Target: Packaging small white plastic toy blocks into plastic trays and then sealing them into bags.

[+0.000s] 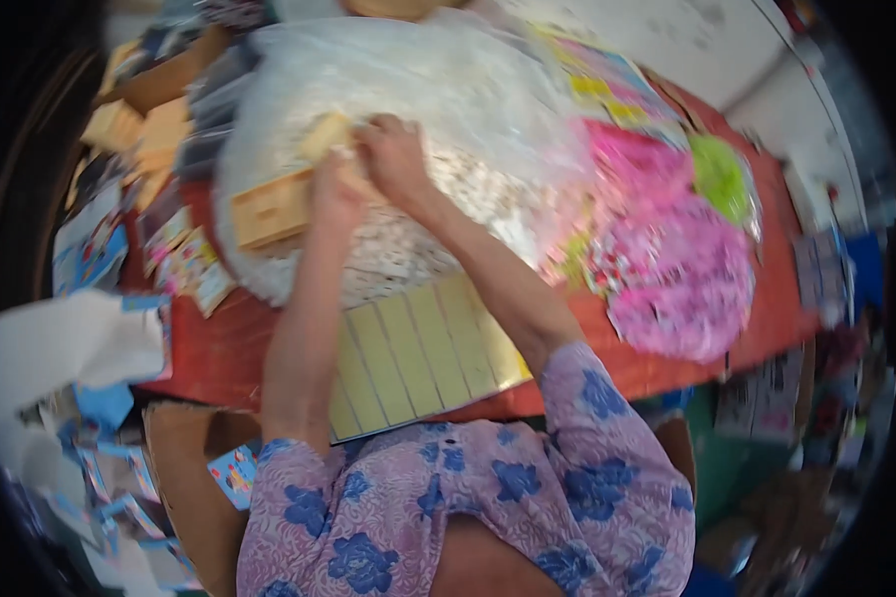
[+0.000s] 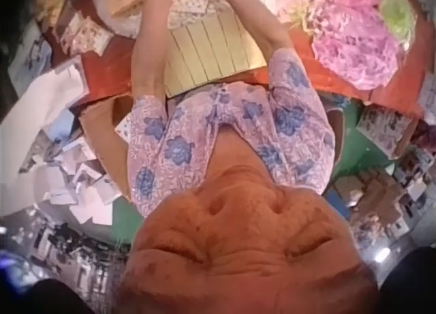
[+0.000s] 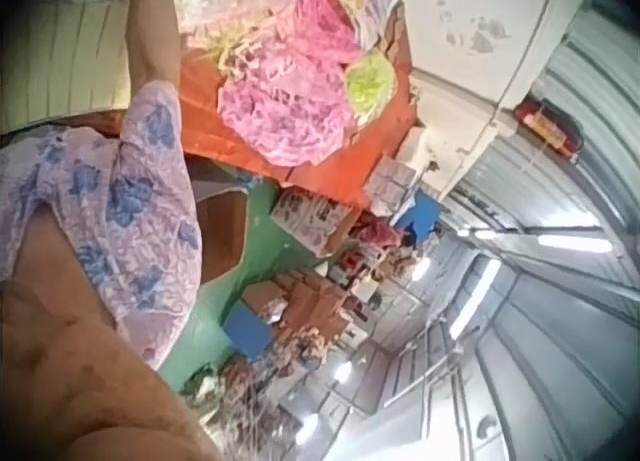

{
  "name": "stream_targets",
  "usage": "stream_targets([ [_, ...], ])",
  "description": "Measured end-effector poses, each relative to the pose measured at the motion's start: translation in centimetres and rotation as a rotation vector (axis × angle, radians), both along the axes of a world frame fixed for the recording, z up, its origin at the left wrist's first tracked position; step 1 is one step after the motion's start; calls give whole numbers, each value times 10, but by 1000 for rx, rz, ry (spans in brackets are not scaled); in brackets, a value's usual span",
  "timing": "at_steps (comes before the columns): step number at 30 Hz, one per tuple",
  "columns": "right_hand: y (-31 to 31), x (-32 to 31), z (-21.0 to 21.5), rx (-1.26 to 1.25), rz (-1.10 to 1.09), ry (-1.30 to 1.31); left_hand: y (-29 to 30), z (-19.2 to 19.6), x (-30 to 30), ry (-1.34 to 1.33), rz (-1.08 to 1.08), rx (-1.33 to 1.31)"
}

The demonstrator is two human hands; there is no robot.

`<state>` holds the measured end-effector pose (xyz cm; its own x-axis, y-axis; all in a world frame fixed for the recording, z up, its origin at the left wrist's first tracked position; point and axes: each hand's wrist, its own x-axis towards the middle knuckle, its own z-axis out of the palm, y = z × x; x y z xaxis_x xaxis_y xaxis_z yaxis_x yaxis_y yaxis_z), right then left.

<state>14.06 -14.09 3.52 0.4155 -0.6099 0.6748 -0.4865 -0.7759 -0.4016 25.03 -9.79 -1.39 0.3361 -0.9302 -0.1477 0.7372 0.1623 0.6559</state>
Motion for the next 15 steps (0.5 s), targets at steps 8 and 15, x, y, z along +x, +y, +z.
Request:
stream_targets([
  [8,49,-62,29,194,2,-245,4,49,-30,85,2,157],
  [15,69,-253,2,461,-480,-22,22,59,-34,68,-17,180],
])
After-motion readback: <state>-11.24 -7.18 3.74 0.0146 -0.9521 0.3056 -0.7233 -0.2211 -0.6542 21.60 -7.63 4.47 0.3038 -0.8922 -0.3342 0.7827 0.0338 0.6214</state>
